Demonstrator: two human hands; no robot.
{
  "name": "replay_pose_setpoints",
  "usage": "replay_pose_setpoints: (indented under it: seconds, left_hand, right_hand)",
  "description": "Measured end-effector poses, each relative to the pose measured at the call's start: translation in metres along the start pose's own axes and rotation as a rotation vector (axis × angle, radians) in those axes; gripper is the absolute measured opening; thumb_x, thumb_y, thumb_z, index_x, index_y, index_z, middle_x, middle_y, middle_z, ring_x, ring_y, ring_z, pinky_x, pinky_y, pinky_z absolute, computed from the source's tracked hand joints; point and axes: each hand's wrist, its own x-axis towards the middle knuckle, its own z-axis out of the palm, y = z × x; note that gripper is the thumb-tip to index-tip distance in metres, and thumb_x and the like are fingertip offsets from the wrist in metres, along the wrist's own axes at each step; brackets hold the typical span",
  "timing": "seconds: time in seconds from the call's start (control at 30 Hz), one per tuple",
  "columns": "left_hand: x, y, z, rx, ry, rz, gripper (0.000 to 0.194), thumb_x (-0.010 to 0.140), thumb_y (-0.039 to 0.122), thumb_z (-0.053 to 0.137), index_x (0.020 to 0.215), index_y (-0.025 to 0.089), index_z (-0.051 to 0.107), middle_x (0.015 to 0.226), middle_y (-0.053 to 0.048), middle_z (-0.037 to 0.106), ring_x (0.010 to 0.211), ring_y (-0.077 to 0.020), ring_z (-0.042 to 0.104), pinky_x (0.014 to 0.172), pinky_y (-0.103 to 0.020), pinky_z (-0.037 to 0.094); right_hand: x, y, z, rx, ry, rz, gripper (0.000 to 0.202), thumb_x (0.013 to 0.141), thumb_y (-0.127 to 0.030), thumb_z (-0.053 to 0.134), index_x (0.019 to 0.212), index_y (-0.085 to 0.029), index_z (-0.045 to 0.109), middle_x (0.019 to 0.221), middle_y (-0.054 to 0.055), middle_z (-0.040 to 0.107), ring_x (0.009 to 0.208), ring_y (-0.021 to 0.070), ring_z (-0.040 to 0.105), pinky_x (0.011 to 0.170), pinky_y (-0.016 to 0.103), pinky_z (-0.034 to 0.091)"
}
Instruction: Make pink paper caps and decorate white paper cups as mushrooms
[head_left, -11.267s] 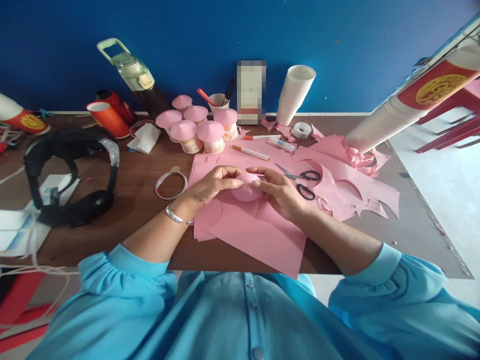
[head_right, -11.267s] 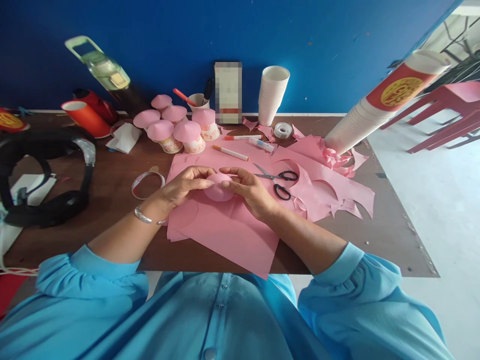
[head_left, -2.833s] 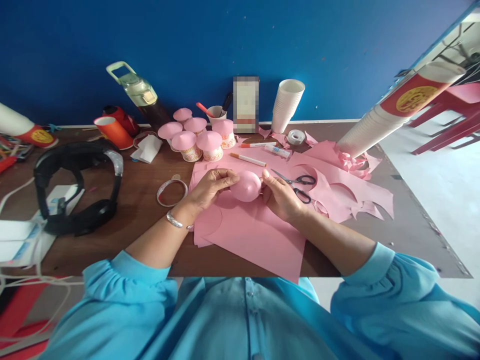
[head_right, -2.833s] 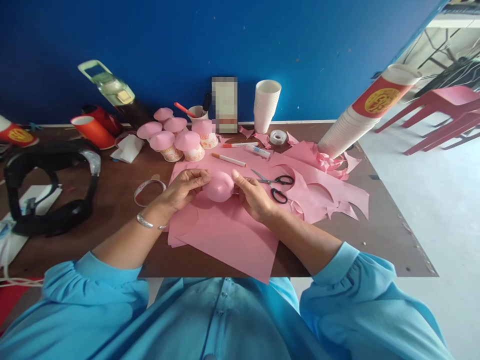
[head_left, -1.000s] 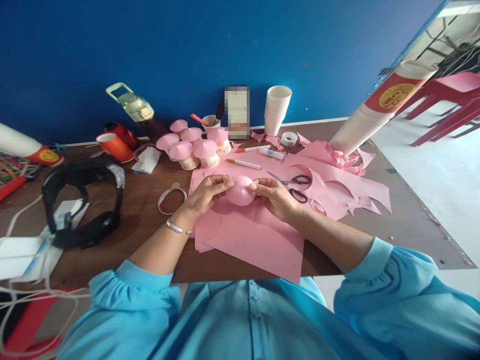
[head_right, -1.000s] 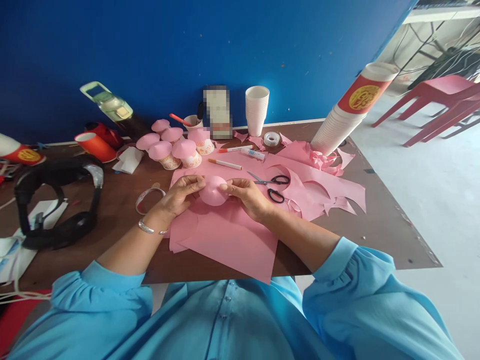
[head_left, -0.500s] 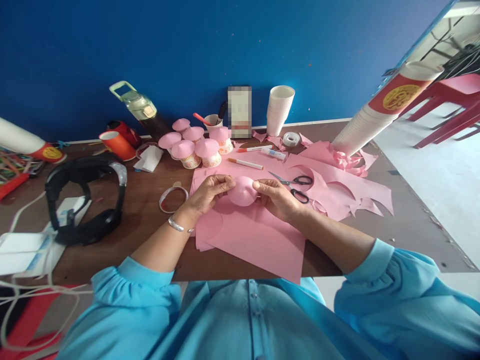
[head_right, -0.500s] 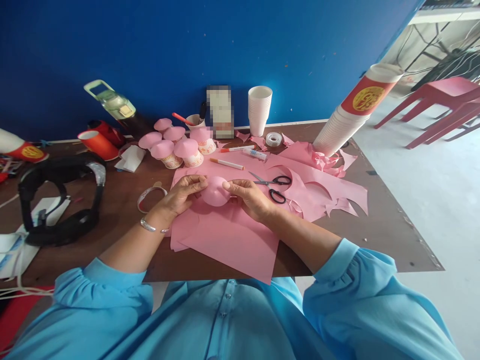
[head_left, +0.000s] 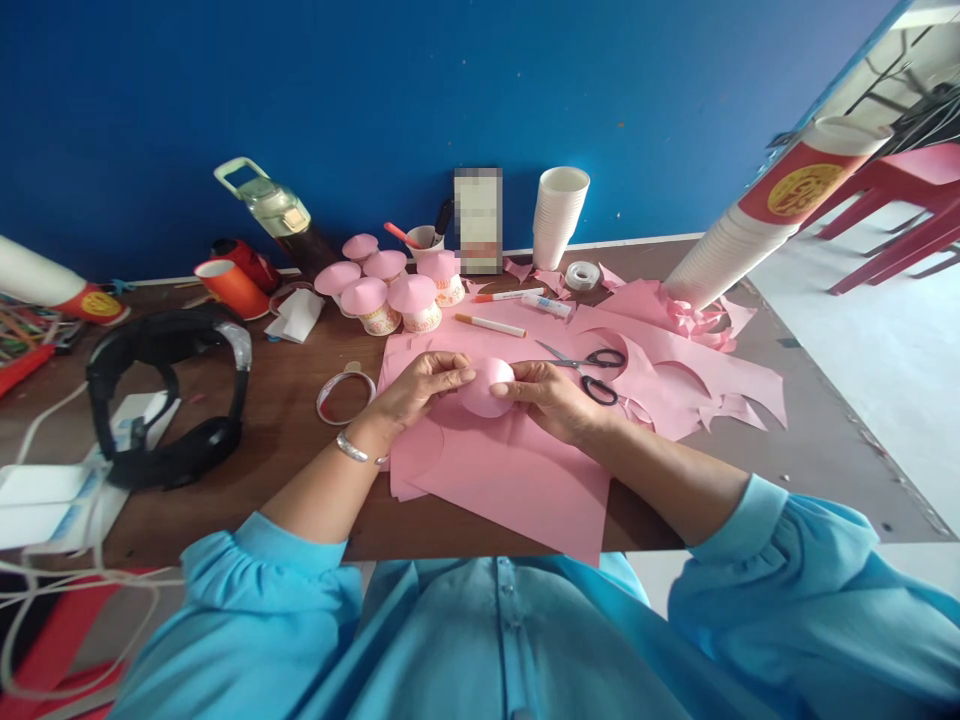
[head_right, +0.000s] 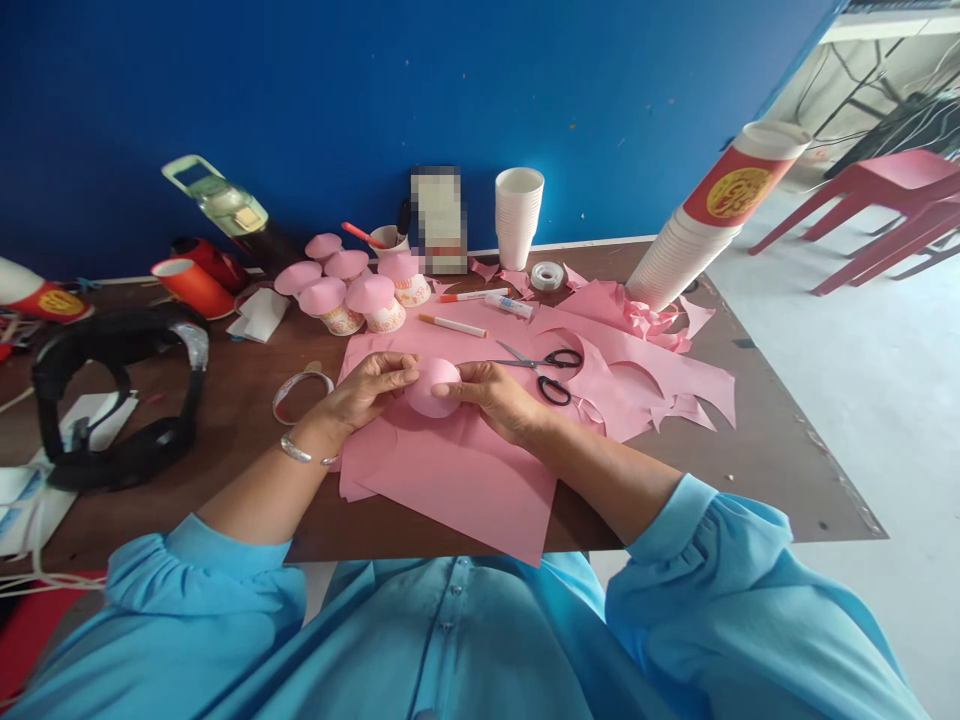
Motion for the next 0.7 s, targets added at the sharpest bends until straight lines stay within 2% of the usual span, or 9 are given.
replay_pose_setpoints:
  seconds: [0.1,0.2,0.37,0.57,0.7]
  left_hand:
    - [-0.0002,0.0014,0.0007,-0.022,-0.001,-0.005,0.026,0.075,0.036,0.089,0.070,0.017,0.072,0.072,0.003,0.057,0.065,-0.0074,0.050,0.062,-0.021,0.038]
    - [0.0007,0.0013,0.0005,-0.052,0.022,-0.006,0.025,0.075,0.037,0.090,0.072,0.017,0.074,0.075,0.002,0.060,0.068,-0.0085,0.054,0.065,-0.021,0.041]
    - [0.0026,-0.0024,-0.0027,-0.076,0.081,0.026,0.025,0.070,0.034,0.092,0.072,0.018,0.074,0.076,0.002,0.062,0.069,-0.0087,0.055,0.065,-0.022,0.043]
    - [0.0015,0.0003,-0.0016,-0.077,0.066,0.012,0.024,0.071,0.034,0.092,0.072,0.018,0.074,0.077,0.002,0.064,0.071,-0.0098,0.058,0.068,-0.023,0.045]
    - [0.0009,0.0009,-0.0013,-0.067,0.063,-0.007,0.023,0.072,0.033,0.091,0.072,0.018,0.074,0.076,0.001,0.065,0.070,-0.0106,0.059,0.067,-0.024,0.044]
  right_hand:
    - [-0.0008,-0.0010,-0.0004,-0.004,-0.004,0.001,0.041,0.054,-0.041,0.099,0.073,-0.014,0.074,0.068,0.000,0.066,0.071,0.0140,0.055,0.076,0.029,0.043]
    - [-0.0008,-0.0003,-0.0017,0.011,0.010,-0.015,0.045,0.063,-0.049,0.095,0.065,-0.015,0.066,0.064,-0.001,0.059,0.067,0.0122,0.050,0.069,0.029,0.039]
    - [0.0029,0.0055,-0.0049,0.067,0.036,-0.064,0.049,0.073,-0.057,0.088,0.065,-0.018,0.060,0.061,-0.004,0.051,0.063,0.0117,0.045,0.064,0.029,0.038]
    - [0.0010,0.0010,-0.0016,0.043,0.044,-0.042,0.047,0.065,-0.051,0.094,0.063,-0.017,0.061,0.063,-0.003,0.053,0.063,0.0107,0.045,0.062,0.028,0.034]
    - [-0.0007,-0.0025,-0.0002,-0.004,0.059,-0.042,0.050,0.062,-0.050,0.095,0.058,-0.017,0.058,0.059,-0.004,0.049,0.060,0.0097,0.039,0.060,0.028,0.029]
